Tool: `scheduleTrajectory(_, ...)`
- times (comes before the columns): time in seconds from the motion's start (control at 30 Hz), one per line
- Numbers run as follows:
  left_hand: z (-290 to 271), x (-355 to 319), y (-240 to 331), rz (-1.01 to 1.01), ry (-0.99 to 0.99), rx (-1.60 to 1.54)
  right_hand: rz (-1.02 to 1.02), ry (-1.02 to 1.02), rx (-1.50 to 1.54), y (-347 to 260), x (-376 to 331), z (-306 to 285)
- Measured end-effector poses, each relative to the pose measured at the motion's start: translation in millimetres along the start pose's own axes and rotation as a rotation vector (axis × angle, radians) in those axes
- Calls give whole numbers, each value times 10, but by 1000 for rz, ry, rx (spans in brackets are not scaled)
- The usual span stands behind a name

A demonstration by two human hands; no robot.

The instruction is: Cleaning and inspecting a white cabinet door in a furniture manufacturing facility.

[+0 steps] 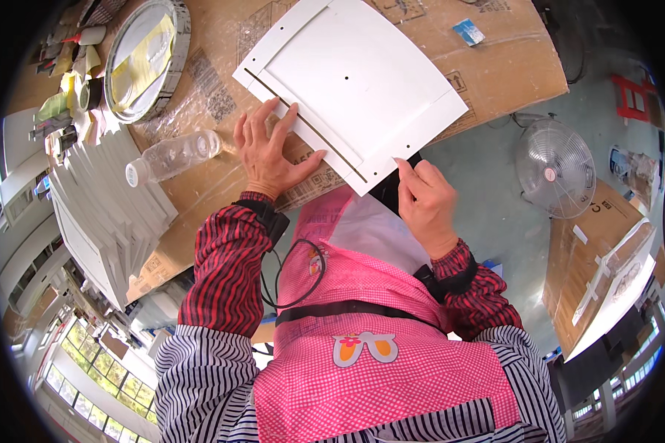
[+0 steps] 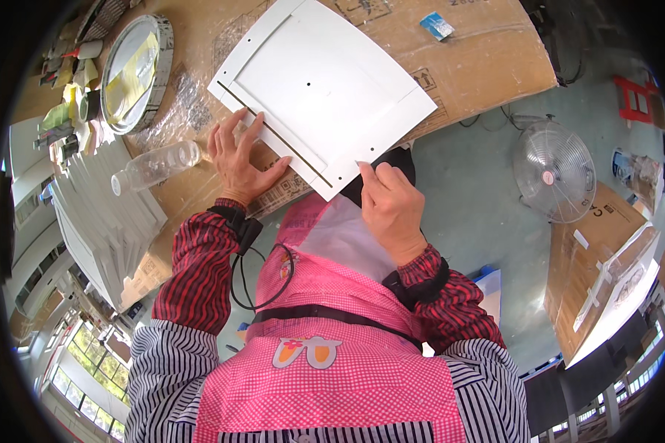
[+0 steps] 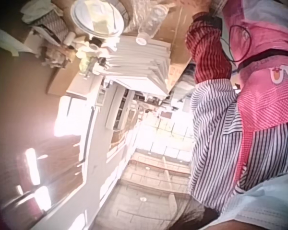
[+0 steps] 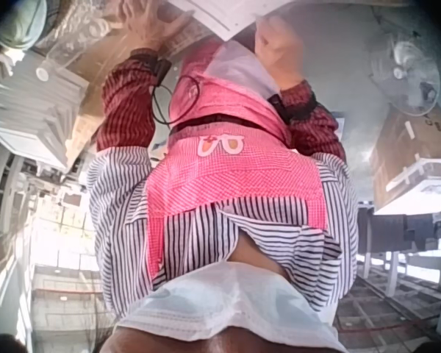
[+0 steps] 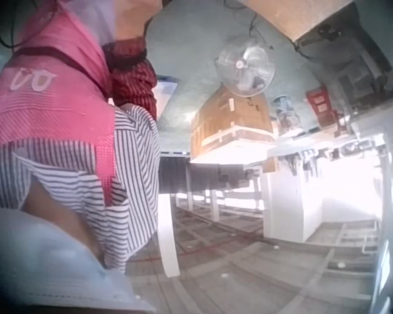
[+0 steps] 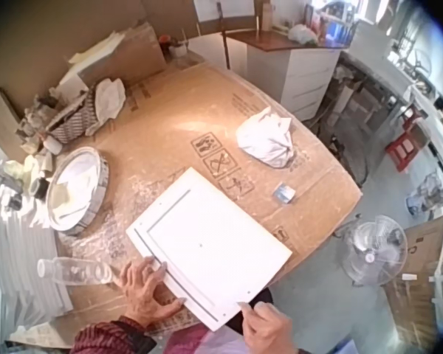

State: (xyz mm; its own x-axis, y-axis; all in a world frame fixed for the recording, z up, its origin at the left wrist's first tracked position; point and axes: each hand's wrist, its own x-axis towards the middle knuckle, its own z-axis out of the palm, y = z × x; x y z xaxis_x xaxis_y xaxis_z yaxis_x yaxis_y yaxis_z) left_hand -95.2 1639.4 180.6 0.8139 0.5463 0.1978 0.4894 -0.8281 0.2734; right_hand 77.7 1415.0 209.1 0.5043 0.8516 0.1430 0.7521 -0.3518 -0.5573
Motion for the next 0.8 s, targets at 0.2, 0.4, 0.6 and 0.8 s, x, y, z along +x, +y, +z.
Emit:
scheduleTrajectory(0.2, 12, -4, -15, 2, 12, 7, -34, -6, 23, -25, 36, -7)
scheduleTrajectory(0.4, 38, 32, -35, 9, 5, 3, -93, -35, 56, 6, 22, 37)
scheduleTrajectory(0.6, 36, 58, -17, 4, 3, -15, -79, 31, 44, 53, 78, 58)
scheduleTrajectory(0.8, 43, 40, -43, 10, 7, -17, -93, 3, 56, 55, 105, 68)
